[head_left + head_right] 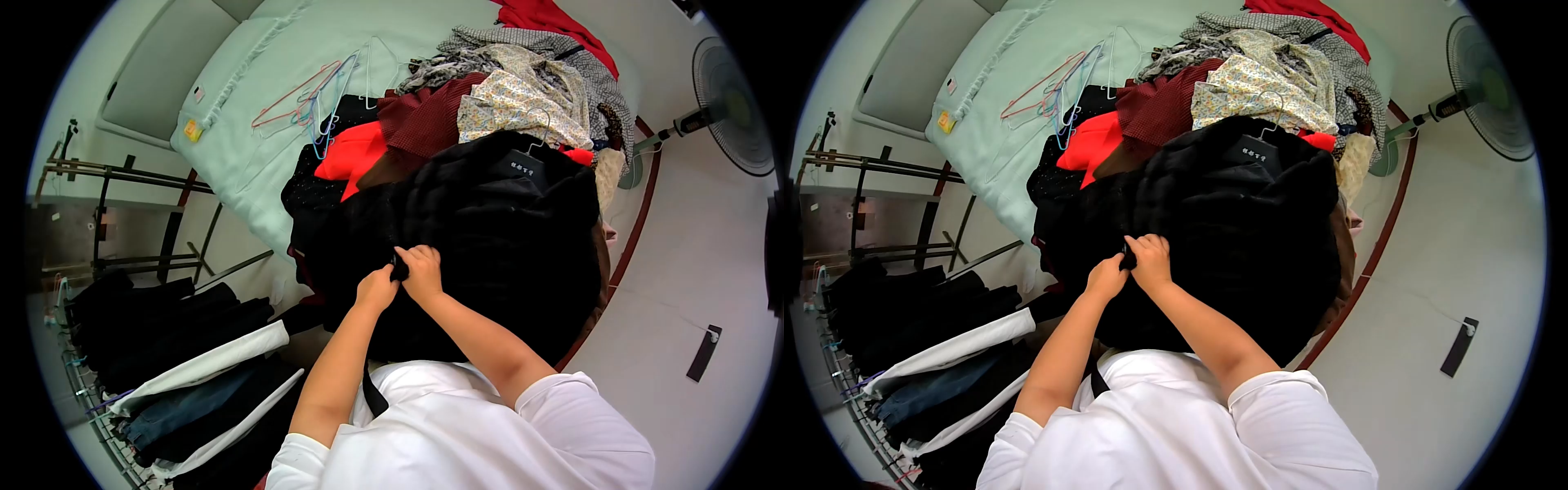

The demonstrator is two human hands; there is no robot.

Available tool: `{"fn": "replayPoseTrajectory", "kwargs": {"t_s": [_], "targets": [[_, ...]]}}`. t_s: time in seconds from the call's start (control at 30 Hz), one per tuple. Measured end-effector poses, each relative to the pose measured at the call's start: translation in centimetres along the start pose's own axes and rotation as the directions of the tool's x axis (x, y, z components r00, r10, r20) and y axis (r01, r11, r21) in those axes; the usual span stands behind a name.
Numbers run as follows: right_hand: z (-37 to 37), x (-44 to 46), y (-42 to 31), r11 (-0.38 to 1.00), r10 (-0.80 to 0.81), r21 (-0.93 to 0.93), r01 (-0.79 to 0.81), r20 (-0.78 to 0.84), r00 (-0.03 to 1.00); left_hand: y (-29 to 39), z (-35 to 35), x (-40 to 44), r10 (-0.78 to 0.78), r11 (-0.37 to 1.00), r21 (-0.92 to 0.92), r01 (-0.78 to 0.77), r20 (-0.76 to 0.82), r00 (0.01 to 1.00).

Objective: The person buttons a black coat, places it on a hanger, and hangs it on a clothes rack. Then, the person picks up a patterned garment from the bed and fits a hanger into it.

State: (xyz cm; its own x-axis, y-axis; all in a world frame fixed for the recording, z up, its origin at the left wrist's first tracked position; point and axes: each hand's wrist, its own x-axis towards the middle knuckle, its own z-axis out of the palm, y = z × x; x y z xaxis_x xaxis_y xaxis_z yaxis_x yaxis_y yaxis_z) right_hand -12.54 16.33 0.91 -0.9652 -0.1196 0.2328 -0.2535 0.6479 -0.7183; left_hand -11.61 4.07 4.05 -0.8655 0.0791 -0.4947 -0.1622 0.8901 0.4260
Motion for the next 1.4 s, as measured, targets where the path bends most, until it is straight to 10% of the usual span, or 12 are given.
{"fn": "replayPoseTrajectory", "kwargs": {"t_s": [0.2, 0.5, 0.63, 0.7, 0.83, 0.9, 1.0, 1.2, 1.4], "targets": [[-2.1, 2.5, 0.2, 0.958, -0.139, -0.16, 0.237, 0.463, 0.875, -1.4, 2.2, -0.4, -0.063, 0.988, -0.145, 0.048, -0.102, 0.993], [-0.5, 3.1, 0.3, 0.945, -0.043, -0.269, 0.186, 0.463, 0.885, -2.1, 3.4, 0.0, 0.031, 0.963, -0.241, -0.119, -0.338, 0.941], [-3.2, 3.0, 0.5, 0.981, -0.134, -0.08, 0.174, 0.363, 0.922, -3.3, 1.9, 0.0, 0.057, 0.904, -0.41, -0.125, -0.174, 0.983], [-7.4, 4.7, 1.0, 0.983, -0.039, 0.174, 0.057, -0.101, 0.994, -4.8, 2.2, 0.5, 0.024, 0.835, -0.543, -0.085, -0.119, 0.993], [-20.8, 8.3, 6.0, 0.935, 0.024, -0.266, -0.232, -0.608, 0.794, -2.2, 0.1, 0.3, -0.051, 0.868, -0.456, -0.197, -0.477, 0.877], [-24.3, 7.7, 11.3, 0.731, 0.123, -0.48, -0.485, -0.606, 0.786, 0.4, -1.6, 0.8, -0.077, 0.897, -0.421, -0.138, -0.455, 0.887], [-29.4, 6.9, 15.7, 0.738, 0.673, -0.31, -0.599, 0.285, 0.682, 2.4, -2.0, 2.7, 0.174, 0.949, -0.12, -0.292, -0.575, 0.799], [-27.5, 0.3, 18.0, 0.852, 0.51, -0.013, -0.523, 0.239, 0.826, 1.2, 0.7, 5.3, 0.067, 0.987, -0.118, -0.11, -0.322, 0.944], [-26.2, 0.7, 11.6, 0.684, 0.677, -0.35, -0.64, -0.023, 0.736, -0.4, 2.1, 3.9, 0.104, 0.943, -0.267, -0.202, -0.341, 0.935]]}}
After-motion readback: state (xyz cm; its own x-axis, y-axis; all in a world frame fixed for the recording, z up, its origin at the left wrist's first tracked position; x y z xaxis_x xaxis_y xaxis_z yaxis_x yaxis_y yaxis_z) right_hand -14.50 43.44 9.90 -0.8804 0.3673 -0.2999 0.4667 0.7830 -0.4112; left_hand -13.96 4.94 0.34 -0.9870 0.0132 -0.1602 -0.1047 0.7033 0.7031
